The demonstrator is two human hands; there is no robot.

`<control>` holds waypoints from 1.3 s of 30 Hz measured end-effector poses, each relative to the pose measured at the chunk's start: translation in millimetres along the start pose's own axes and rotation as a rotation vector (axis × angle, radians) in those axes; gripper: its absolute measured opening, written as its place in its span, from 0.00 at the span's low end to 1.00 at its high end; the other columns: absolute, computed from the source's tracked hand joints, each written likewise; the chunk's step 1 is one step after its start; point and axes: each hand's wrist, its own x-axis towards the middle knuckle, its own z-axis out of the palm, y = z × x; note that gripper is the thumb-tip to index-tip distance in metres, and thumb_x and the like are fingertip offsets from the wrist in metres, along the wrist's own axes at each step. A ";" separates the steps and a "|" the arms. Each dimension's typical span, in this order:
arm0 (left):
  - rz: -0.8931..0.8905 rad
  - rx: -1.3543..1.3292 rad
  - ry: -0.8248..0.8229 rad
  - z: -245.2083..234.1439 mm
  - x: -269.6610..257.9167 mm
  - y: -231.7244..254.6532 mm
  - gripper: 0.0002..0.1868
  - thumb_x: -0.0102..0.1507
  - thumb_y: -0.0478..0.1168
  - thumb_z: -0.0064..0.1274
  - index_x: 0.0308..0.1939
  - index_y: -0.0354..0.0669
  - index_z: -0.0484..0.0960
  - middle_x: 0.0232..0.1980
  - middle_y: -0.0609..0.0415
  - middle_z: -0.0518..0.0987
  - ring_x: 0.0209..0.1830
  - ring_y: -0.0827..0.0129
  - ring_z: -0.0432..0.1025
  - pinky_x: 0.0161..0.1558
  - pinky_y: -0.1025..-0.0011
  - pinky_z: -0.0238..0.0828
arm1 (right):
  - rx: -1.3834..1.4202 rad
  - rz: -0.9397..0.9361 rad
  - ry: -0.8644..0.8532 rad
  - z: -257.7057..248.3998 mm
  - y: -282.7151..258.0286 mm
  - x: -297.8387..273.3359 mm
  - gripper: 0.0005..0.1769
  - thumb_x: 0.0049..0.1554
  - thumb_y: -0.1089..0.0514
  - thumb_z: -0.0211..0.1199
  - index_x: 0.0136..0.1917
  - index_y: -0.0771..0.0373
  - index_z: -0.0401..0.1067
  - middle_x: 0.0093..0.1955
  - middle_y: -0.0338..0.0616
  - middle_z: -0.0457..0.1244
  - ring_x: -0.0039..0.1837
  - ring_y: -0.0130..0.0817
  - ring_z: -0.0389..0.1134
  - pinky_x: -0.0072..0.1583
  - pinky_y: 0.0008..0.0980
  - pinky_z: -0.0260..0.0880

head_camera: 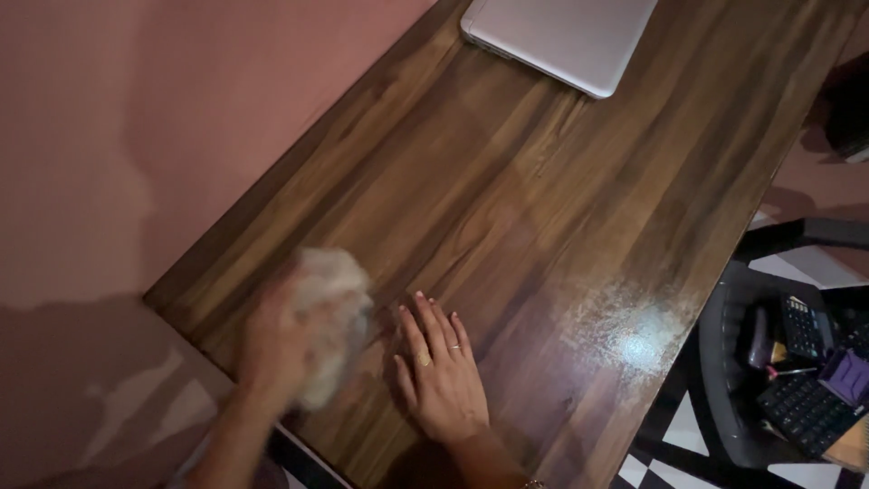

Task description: The person wipes a wooden desk surface with a cloth, moving a laptop and mouse aside to reach the full area. They also wipe a small purple box and a black pen before returning them to a chair and continuing to clean the desk.

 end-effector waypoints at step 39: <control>0.522 0.095 -0.143 100.2 9.7 62.4 0.38 0.47 0.28 0.53 0.63 0.52 0.80 0.77 0.50 0.67 0.79 0.50 0.55 0.76 0.55 0.51 | 0.430 -0.015 0.225 -25.6 27.0 -16.5 0.32 0.57 0.64 0.56 0.74 0.65 0.60 0.77 0.58 0.52 0.80 0.60 0.51 0.79 0.57 0.46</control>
